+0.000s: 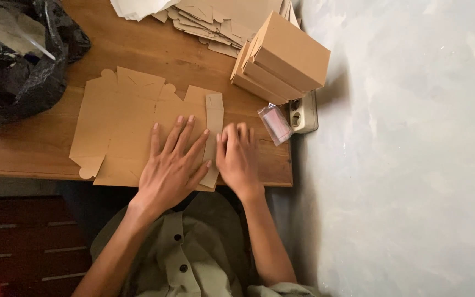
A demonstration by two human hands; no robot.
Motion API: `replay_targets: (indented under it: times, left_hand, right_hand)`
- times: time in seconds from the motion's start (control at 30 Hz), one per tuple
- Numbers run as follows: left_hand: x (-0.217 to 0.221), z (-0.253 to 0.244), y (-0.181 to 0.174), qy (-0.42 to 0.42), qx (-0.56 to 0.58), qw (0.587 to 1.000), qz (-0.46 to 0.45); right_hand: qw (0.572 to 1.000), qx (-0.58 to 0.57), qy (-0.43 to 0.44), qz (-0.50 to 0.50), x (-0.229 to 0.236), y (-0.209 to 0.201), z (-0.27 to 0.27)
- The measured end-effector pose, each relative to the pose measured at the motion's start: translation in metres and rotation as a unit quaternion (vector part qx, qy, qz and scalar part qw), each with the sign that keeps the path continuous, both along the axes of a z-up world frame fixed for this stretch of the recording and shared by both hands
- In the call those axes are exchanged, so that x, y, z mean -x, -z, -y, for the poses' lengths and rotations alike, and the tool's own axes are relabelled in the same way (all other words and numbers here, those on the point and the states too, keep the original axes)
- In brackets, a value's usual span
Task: The person folds flat cardboard box blanks into assembled boxes by hand on a wooden table. They fold side flaps and tuck tabs into slots, then set the completed box aside and repeat the process with another blank.
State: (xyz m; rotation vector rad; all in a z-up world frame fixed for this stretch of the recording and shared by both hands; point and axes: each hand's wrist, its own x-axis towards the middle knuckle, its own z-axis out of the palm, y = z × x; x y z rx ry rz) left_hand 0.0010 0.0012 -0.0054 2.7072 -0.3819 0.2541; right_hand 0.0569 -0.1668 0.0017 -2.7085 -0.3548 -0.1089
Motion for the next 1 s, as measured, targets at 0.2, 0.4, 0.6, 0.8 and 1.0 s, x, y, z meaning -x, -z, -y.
replay_targets:
  times: [0.2,0.4,0.6,0.8,1.0]
  left_hand:
    - [0.000,0.000,0.002,0.000,0.007,1.000,0.011]
    - [0.001,-0.002,0.000,-0.006,0.036,0.999,-0.001]
    - [0.003,-0.007,-0.008,0.016,0.157,0.987,0.020]
    - [0.024,-0.021,-0.031,0.048,0.387,0.916,0.091]
    - [0.069,-0.004,-0.058,0.159,0.377,0.845,0.344]
  right_hand:
    - [0.998,-0.036,-0.042,-0.003,0.052,-0.010,0.011]
    - [0.990,-0.074,-0.113,0.029,0.051,-0.034,0.012]
    - [0.974,-0.041,-0.204,0.093,0.020,-0.026,0.019]
    - [0.957,-0.022,-0.223,0.187,0.005,-0.052,0.029]
    - [0.909,-0.372,-0.144,0.120,0.027,-0.047,0.030]
